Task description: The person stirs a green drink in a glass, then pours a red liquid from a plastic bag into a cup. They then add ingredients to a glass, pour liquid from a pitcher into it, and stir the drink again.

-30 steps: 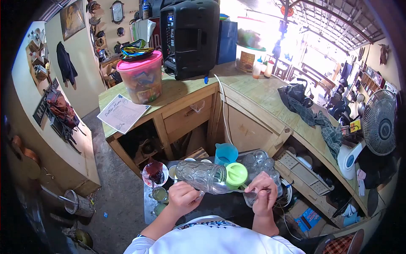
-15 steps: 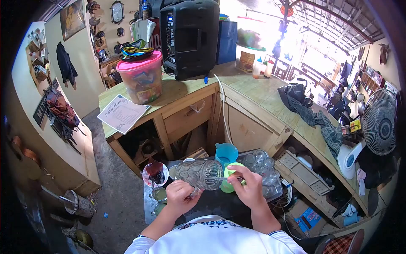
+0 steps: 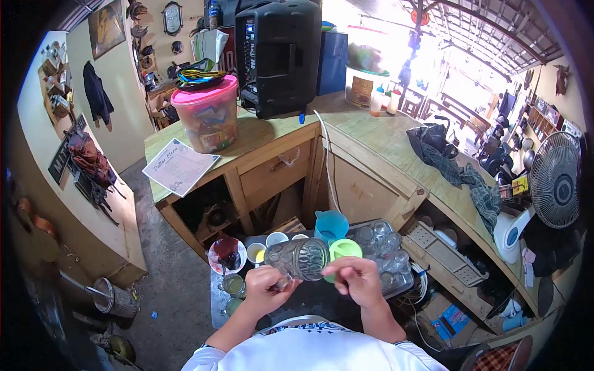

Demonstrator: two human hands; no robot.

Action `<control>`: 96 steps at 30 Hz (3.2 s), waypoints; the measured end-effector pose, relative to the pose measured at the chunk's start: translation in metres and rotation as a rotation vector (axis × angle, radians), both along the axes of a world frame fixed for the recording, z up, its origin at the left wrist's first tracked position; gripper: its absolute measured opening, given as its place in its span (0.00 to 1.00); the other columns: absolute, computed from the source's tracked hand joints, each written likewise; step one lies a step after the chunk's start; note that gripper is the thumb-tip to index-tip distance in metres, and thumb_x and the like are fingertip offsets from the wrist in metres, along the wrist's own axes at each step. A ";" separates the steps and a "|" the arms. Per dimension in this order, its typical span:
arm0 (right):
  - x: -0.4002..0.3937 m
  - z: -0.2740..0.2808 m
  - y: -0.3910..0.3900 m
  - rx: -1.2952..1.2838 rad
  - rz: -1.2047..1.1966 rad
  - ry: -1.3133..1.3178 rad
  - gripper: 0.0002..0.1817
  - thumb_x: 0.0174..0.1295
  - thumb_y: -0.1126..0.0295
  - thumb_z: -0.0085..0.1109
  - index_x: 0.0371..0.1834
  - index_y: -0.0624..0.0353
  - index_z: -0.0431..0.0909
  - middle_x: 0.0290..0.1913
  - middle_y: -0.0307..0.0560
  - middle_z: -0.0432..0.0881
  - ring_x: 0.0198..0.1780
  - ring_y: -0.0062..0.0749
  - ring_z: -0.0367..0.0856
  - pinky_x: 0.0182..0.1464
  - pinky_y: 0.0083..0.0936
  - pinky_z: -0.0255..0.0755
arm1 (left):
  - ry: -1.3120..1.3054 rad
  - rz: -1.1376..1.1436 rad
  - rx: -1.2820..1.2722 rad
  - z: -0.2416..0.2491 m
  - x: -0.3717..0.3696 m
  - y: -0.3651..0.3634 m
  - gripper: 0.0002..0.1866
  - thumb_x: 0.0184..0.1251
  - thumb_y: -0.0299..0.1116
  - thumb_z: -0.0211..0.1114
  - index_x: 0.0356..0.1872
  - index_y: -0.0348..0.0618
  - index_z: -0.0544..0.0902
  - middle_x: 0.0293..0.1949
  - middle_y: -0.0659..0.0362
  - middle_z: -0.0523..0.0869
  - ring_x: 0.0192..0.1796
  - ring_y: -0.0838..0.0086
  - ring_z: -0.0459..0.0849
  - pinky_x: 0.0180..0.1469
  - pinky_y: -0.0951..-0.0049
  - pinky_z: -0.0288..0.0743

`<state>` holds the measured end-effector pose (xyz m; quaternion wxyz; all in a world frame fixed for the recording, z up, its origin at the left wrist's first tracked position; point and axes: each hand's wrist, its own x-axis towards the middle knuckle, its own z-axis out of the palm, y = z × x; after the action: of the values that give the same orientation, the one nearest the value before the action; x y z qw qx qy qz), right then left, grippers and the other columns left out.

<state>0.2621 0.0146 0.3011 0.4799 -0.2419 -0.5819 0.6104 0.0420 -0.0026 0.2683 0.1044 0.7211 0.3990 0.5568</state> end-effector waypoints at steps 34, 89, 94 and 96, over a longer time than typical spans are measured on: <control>0.003 0.071 0.029 0.746 0.023 -0.420 0.09 0.48 0.75 0.68 0.35 0.57 0.87 0.29 0.39 0.80 0.35 0.31 0.75 0.39 0.28 0.69 | -0.831 -0.912 -0.889 -0.018 -0.019 -0.004 0.29 0.44 0.19 0.76 0.18 0.53 0.57 0.16 0.72 0.63 0.20 0.89 0.61 0.23 0.83 0.55; 0.013 0.050 -0.005 0.932 -0.545 -0.737 0.19 0.61 0.66 0.60 0.55 0.59 0.78 0.29 0.33 0.83 0.31 0.29 0.76 0.46 0.29 0.65 | 0.073 -0.227 -0.166 0.022 -0.006 -0.006 0.21 0.41 0.27 0.77 0.10 0.44 0.67 0.11 0.59 0.70 0.15 0.67 0.72 0.18 0.71 0.61; 0.036 0.051 -0.012 0.677 -0.542 -0.523 0.16 0.59 0.67 0.65 0.48 0.62 0.82 0.26 0.38 0.85 0.28 0.35 0.78 0.45 0.30 0.68 | 0.147 -0.168 -0.038 0.020 -0.005 -0.005 0.19 0.41 0.26 0.76 0.11 0.45 0.69 0.12 0.60 0.72 0.15 0.68 0.74 0.19 0.72 0.63; 0.039 0.046 -0.012 0.567 -0.526 -0.411 0.11 0.58 0.70 0.65 0.44 0.60 0.85 0.28 0.41 0.86 0.27 0.33 0.78 0.44 0.30 0.70 | 0.172 -0.140 0.022 0.019 -0.002 -0.005 0.18 0.41 0.25 0.76 0.12 0.46 0.70 0.12 0.61 0.73 0.16 0.68 0.75 0.19 0.71 0.64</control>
<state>0.3008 0.0027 0.3467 0.5406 -0.3571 -0.7284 0.2227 0.0403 -0.0076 0.2872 0.1003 0.7935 0.3488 0.4885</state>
